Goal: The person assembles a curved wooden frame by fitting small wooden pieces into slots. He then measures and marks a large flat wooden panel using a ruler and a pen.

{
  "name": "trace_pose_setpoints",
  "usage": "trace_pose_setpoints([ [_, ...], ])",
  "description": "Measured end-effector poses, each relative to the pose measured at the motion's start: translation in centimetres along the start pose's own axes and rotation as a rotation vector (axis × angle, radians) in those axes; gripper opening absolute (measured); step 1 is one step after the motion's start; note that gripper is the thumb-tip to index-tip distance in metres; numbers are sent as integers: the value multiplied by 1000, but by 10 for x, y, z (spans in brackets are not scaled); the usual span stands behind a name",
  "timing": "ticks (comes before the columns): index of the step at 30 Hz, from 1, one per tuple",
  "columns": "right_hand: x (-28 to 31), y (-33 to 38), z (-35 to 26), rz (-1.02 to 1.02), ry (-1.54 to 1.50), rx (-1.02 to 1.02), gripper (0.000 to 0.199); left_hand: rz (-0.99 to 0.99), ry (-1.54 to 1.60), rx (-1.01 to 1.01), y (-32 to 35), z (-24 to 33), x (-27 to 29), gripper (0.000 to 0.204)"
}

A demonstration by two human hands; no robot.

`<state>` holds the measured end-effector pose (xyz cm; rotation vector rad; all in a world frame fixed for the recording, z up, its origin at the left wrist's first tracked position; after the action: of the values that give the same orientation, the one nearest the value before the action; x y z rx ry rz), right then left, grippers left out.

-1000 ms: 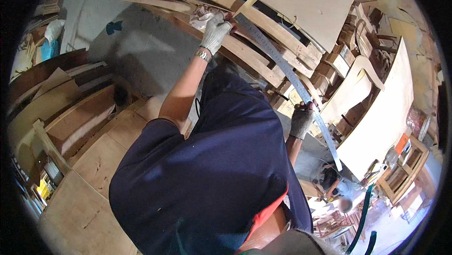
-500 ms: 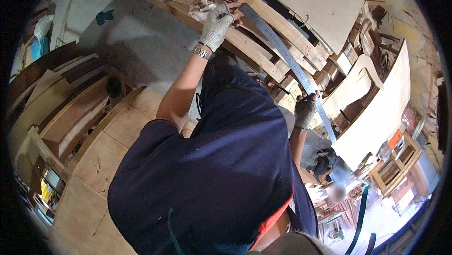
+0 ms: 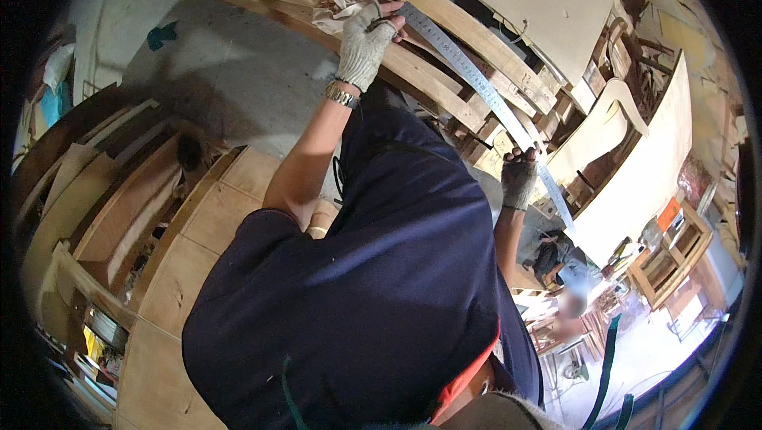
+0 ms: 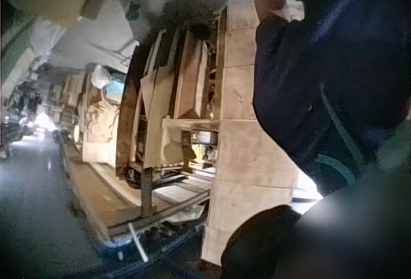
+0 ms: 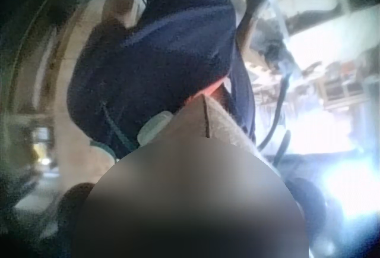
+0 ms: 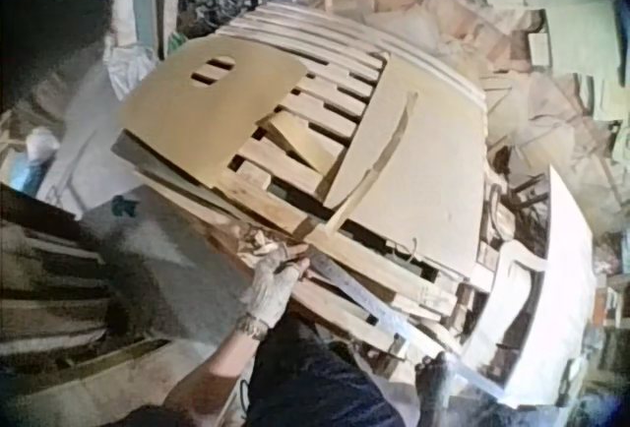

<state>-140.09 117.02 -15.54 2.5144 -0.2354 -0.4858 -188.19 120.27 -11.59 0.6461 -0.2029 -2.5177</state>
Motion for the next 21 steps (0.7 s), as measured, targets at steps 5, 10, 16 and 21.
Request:
trace_pose_setpoints([
  [5,4,2,-1,12,-21,16,47,-6,45,12,0,1,1,27],
  [10,7,2,3,6,-5,-4,47,7,67,58,1,0,3,27],
  [16,4,2,-2,5,3,20,46,37,123,107,2,3,3,25],
  [21,-4,6,-14,-2,10,61,42,25,106,72,3,11,0,25],
])
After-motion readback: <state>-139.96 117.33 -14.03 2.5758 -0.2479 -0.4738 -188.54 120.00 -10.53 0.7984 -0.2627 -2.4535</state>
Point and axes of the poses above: each hand's wrist, its own y-axis away from the middle knuckle, its own x-axis out of the back of the hand, z = x × y, the point moved 9 cm from there along -y, towards the middle knuckle, and after that the axes turned 8 degrees about y, right-handed, at the moved point
